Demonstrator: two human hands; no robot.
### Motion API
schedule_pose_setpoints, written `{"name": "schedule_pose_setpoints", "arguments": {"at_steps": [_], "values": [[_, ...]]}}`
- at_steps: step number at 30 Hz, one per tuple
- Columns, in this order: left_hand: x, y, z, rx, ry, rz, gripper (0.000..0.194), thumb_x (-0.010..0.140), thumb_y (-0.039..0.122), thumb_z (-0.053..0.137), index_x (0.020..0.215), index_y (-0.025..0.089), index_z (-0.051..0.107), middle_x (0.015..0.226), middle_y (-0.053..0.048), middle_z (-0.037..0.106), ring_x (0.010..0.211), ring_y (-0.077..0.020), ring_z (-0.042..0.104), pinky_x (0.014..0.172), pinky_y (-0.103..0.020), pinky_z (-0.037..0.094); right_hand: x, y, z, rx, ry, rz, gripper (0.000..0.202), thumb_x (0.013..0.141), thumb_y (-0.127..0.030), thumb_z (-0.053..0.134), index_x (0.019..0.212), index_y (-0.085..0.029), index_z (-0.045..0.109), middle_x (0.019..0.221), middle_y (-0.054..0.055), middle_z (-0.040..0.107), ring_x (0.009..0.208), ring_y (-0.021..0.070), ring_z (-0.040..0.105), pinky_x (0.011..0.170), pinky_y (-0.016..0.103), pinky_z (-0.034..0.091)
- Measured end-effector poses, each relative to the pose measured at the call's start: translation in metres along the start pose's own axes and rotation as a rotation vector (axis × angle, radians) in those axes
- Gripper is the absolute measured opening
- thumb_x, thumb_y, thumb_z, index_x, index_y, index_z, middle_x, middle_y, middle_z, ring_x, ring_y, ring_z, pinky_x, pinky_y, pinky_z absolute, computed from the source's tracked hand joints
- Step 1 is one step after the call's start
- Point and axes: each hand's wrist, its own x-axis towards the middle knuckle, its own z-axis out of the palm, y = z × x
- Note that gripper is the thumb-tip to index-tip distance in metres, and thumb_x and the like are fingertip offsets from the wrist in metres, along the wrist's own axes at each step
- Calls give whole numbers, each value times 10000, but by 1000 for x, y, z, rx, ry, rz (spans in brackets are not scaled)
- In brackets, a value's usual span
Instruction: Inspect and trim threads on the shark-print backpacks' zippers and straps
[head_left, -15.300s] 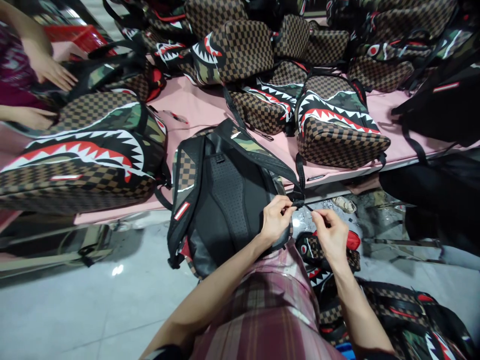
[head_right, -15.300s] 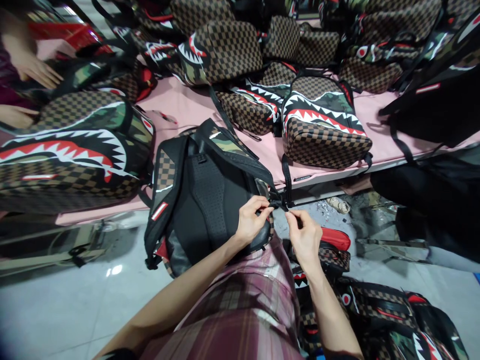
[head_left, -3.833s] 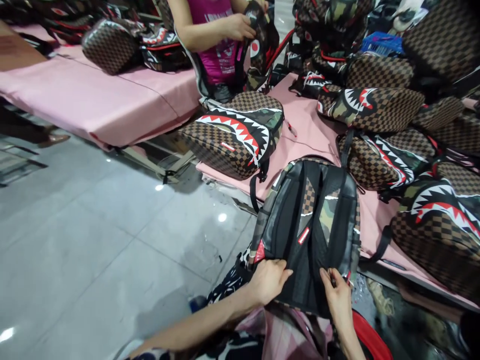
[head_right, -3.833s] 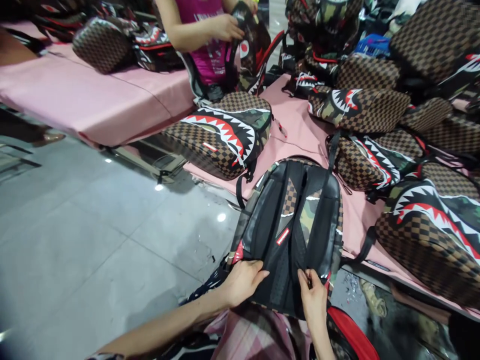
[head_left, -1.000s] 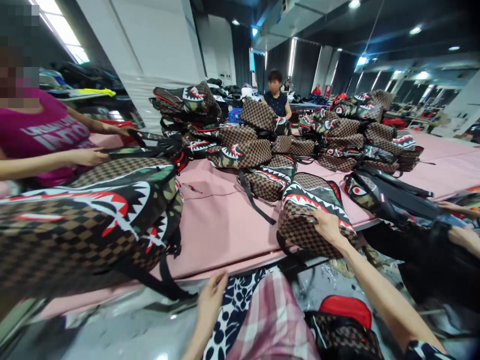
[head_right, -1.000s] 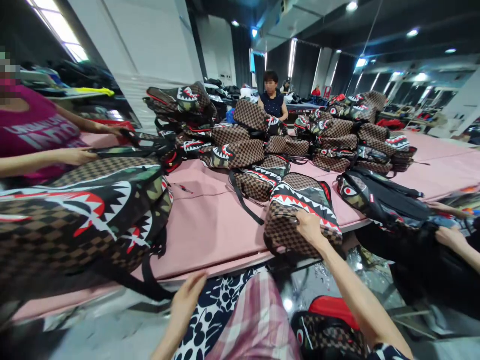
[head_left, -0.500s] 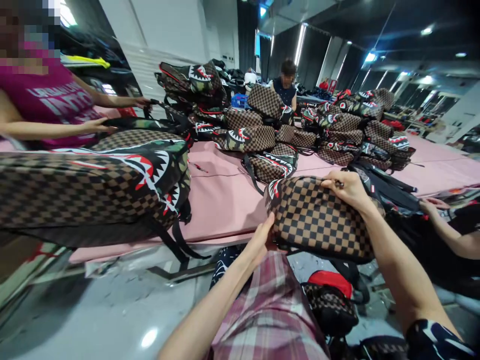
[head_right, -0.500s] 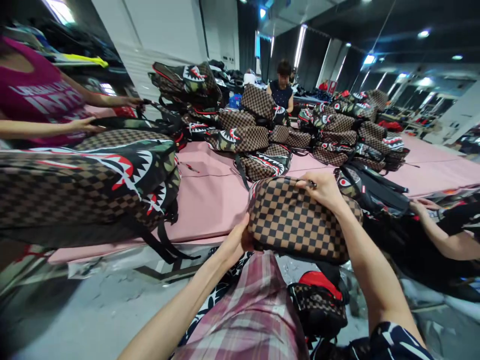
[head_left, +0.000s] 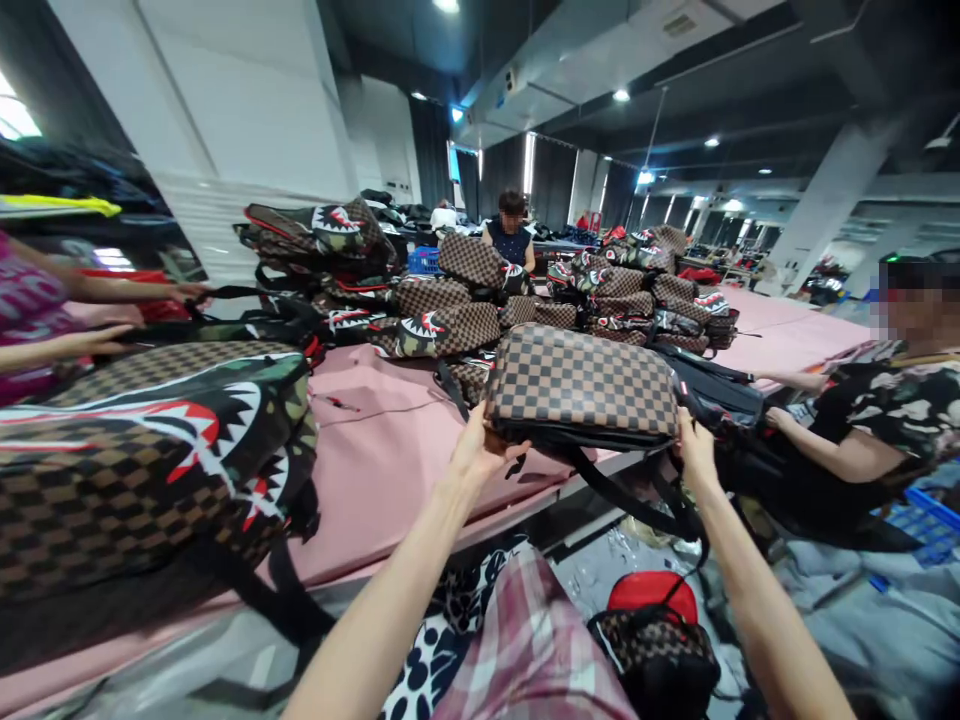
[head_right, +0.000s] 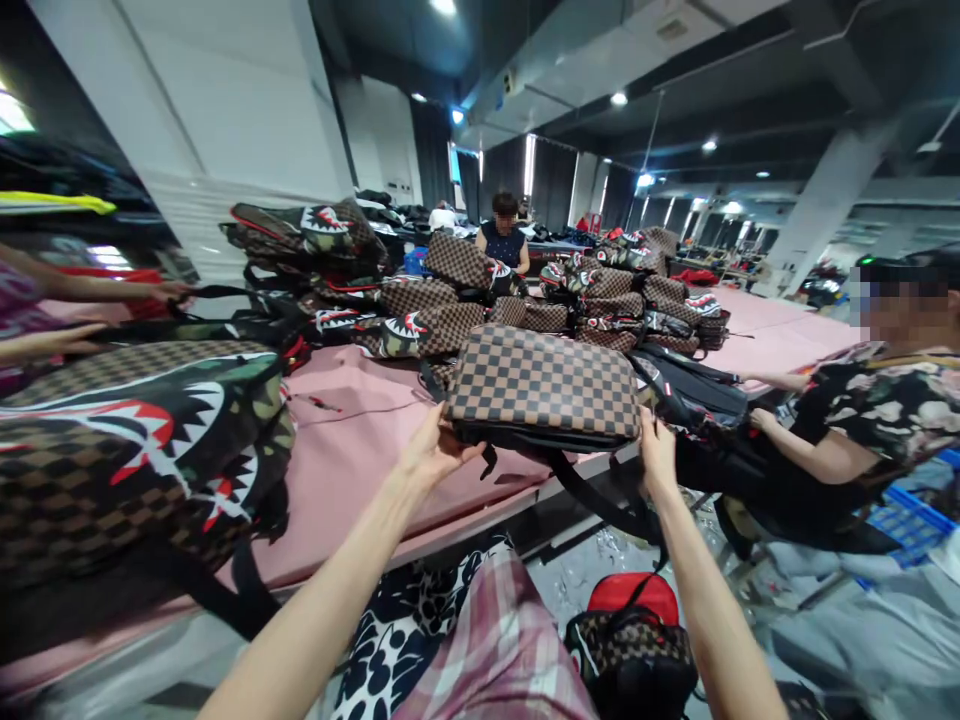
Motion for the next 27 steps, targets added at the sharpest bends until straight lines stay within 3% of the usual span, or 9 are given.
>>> {"name": "schedule_pose_setpoints", "arguments": {"at_steps": [3, 6, 9, 12, 18, 21, 27], "values": [[-1, 2, -7, 18, 34, 33, 169, 834, 316, 491, 813, 164, 561, 660, -12, 602, 600, -154, 595, 579, -354, 551, -15, 3, 19, 70, -8, 87, 629, 779, -651, 413, 990, -104, 640, 644, 37, 631, 614, 176, 590, 522, 268, 461], [-12, 8, -24, 48, 78, 67, 151, 854, 281, 465, 828, 169, 563, 646, -10, 607, 568, -146, 591, 533, -324, 544, -21, -10, 30, 120, -51, 78, 610, 796, -628, 411, 1053, -121, 631, 748, 60, 671, 741, 204, 619, 605, 292, 499], [-29, 20, -50, 76, 110, 100, 145, 863, 253, 452, 880, 183, 577, 685, -15, 630, 563, -147, 602, 510, -314, 540, -31, -23, 34, 176, -135, 13, 564, 806, -576, 451, 1136, -146, 609, 1011, 94, 675, 990, 252, 592, 824, 378, 492], [-40, 32, -81, 115, 184, 113, 153, 859, 277, 468, 899, 186, 584, 700, -25, 637, 551, -157, 607, 487, -310, 536, -48, -30, 46, 213, -237, -54, 536, 766, -502, 568, 1198, -185, 579, 1222, 87, 587, 1155, 268, 510, 998, 441, 387], [-33, 36, -134, 165, 314, 129, 132, 867, 257, 457, 860, 184, 567, 701, -20, 628, 572, -163, 613, 520, -314, 542, -78, -33, 87, 267, -397, -60, 592, 711, -414, 665, 1255, -223, 529, 1323, 68, 505, 1227, 251, 453, 1055, 422, 341], [-25, 34, -144, 141, 359, 137, 156, 877, 251, 436, 832, 179, 567, 705, -13, 624, 570, -156, 607, 528, -314, 542, -79, -38, 99, 270, -438, -93, 519, 731, -380, 652, 1219, -230, 561, 1253, 62, 567, 1145, 238, 530, 998, 390, 414], [-21, 34, -141, 83, 425, 186, 181, 885, 193, 408, 817, 179, 575, 619, 6, 604, 494, -138, 574, 445, -263, 511, -67, -53, 99, 124, -470, -366, 340, 760, -306, 624, 1099, -273, 639, 1103, 37, 647, 1018, 218, 594, 922, 357, 457]]}}
